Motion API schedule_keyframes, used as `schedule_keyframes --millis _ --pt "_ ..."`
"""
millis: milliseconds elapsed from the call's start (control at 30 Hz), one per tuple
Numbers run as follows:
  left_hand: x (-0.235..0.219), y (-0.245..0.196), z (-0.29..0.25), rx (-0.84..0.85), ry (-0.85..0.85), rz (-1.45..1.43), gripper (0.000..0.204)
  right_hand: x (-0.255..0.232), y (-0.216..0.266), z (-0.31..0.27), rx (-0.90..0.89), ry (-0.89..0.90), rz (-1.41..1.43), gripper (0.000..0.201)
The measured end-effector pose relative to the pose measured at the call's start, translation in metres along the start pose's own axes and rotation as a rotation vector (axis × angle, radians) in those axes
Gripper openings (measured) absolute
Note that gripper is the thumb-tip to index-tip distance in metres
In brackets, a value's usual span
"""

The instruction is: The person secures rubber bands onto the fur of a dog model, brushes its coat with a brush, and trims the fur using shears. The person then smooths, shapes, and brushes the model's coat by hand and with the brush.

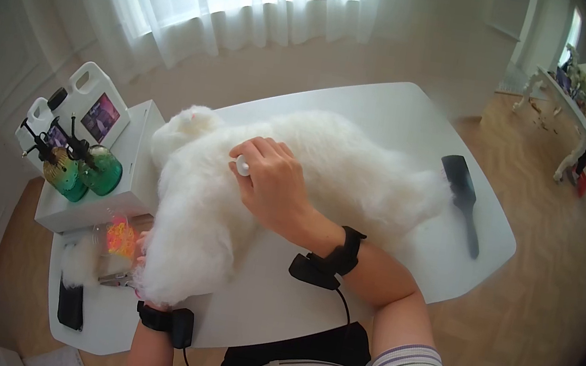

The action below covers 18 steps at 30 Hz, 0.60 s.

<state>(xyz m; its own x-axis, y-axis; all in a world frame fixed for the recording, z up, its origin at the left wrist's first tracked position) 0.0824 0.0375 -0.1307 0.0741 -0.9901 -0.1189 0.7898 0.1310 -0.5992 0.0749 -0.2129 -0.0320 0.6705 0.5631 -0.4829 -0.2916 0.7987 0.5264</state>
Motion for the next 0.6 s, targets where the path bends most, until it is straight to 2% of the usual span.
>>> schedule_keyframes --millis 100,200,333,400,433,500,533,600 --pt "-0.001 0.001 -0.002 0.0 -0.015 -0.004 0.051 0.001 0.01 -0.007 0.003 0.109 0.094 0.01" --pt "-0.001 0.0 -0.005 -0.007 -0.022 -0.01 0.051 -0.003 0.017 -0.009 -0.017 0.166 0.062 0.012" --pt "0.003 0.0 -0.003 -0.004 -0.013 -0.019 0.051 -0.008 0.016 -0.008 -0.046 0.089 -0.119 0.014" --pt "0.005 -0.001 -0.002 -0.005 -0.012 -0.022 0.051 -0.008 0.023 -0.013 -0.046 0.209 0.042 0.014" --pt "0.004 -0.002 -0.004 -0.007 -0.008 -0.025 0.051 -0.01 0.022 -0.012 -0.045 0.212 0.042 0.014" --pt "0.005 -0.002 -0.003 0.001 0.003 -0.032 0.051 -0.017 0.017 -0.005 0.0 0.125 -0.153 0.015" --pt "0.006 -0.002 -0.002 0.004 0.007 -0.036 0.051 -0.02 0.02 -0.004 -0.001 0.124 -0.154 0.015" --pt "0.004 -0.002 -0.004 0.0 0.013 -0.044 0.051 -0.042 0.037 -0.006 -0.12 -0.071 -0.025 0.015"
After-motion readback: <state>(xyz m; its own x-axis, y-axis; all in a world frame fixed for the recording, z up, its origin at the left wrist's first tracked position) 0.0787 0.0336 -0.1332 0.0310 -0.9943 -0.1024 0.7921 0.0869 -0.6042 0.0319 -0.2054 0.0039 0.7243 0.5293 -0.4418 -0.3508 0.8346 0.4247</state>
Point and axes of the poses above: each hand's wrist, its own z-axis towards the middle knuckle, its own x-axis out of the palm, y = z × x, the point moved 6 cm from there along z, towards the middle knuckle, and after that the axes turned 11 degrees about x, right-handed, at the moved point
